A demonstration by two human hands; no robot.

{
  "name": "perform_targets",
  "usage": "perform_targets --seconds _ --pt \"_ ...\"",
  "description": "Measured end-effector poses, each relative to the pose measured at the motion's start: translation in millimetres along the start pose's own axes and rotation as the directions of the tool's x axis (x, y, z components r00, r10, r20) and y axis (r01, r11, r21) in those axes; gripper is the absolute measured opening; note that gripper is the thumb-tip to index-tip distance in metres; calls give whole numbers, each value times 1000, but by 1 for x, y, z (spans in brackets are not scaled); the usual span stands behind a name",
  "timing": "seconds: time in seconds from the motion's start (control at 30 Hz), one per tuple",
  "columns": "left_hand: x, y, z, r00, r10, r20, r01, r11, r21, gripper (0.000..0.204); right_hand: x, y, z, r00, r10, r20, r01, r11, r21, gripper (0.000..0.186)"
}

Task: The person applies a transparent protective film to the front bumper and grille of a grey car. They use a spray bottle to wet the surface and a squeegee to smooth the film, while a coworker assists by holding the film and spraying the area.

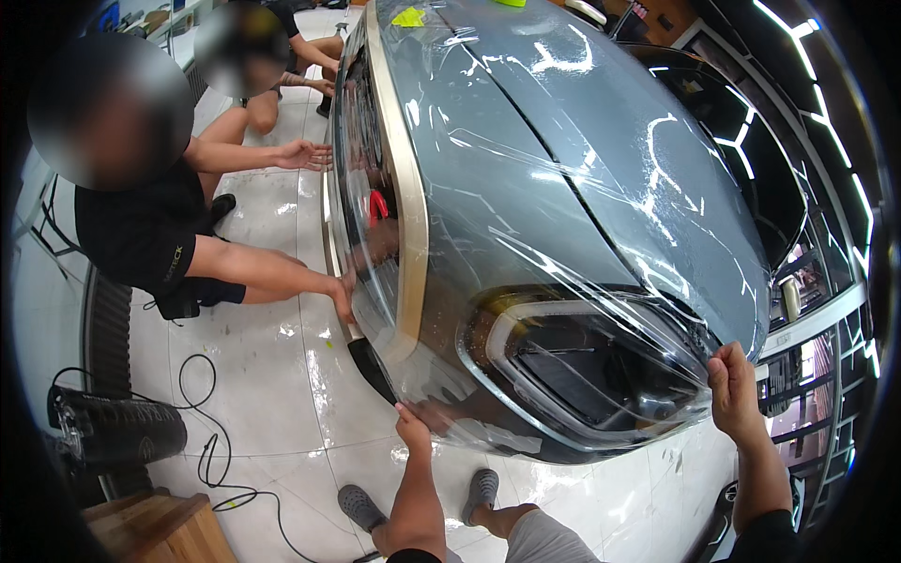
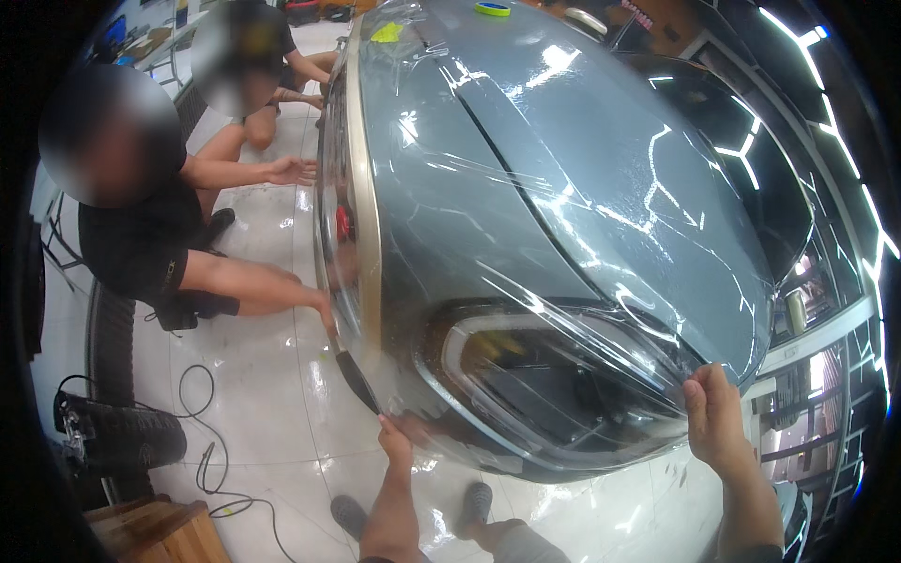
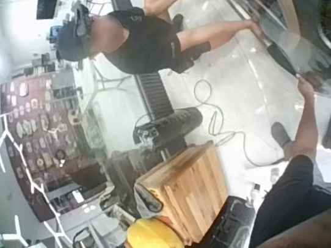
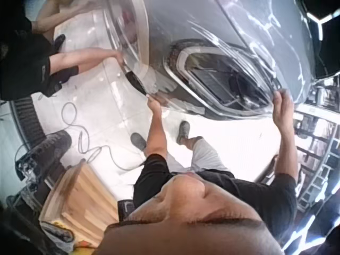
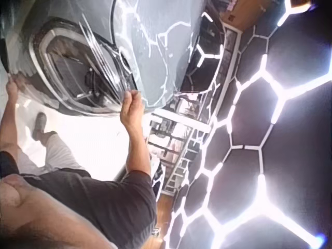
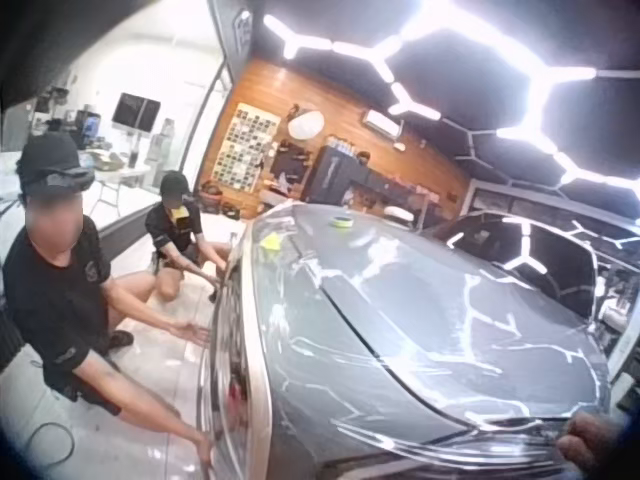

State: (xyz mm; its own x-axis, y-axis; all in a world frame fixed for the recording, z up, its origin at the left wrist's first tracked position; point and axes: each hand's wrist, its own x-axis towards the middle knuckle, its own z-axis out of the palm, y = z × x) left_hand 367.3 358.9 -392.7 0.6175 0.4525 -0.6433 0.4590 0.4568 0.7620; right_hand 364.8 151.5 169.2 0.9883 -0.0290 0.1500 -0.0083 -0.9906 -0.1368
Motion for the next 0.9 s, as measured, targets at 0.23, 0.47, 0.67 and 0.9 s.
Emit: perform_targets --seconds 0.23,0.47,0.67,0.9 --pt "33 -51 -4 1000 7 -28 -3 991 136 70 -5 -5 0 996 -87 5 87 988 -127 17" --pt "8 -15 19 997 42 -61 -26 970 240 70 21 -10 1 999 -39 -15 36 985 -166 10" --pt "3 -7 18 993 99 -58 -74 941 330 72 81 -94 10 984 -138 116 140 990 -5 33" --pt "3 3 16 996 71 -48 -55 955 291 75 78 -81 22 992 -106 64 105 994 19 18"
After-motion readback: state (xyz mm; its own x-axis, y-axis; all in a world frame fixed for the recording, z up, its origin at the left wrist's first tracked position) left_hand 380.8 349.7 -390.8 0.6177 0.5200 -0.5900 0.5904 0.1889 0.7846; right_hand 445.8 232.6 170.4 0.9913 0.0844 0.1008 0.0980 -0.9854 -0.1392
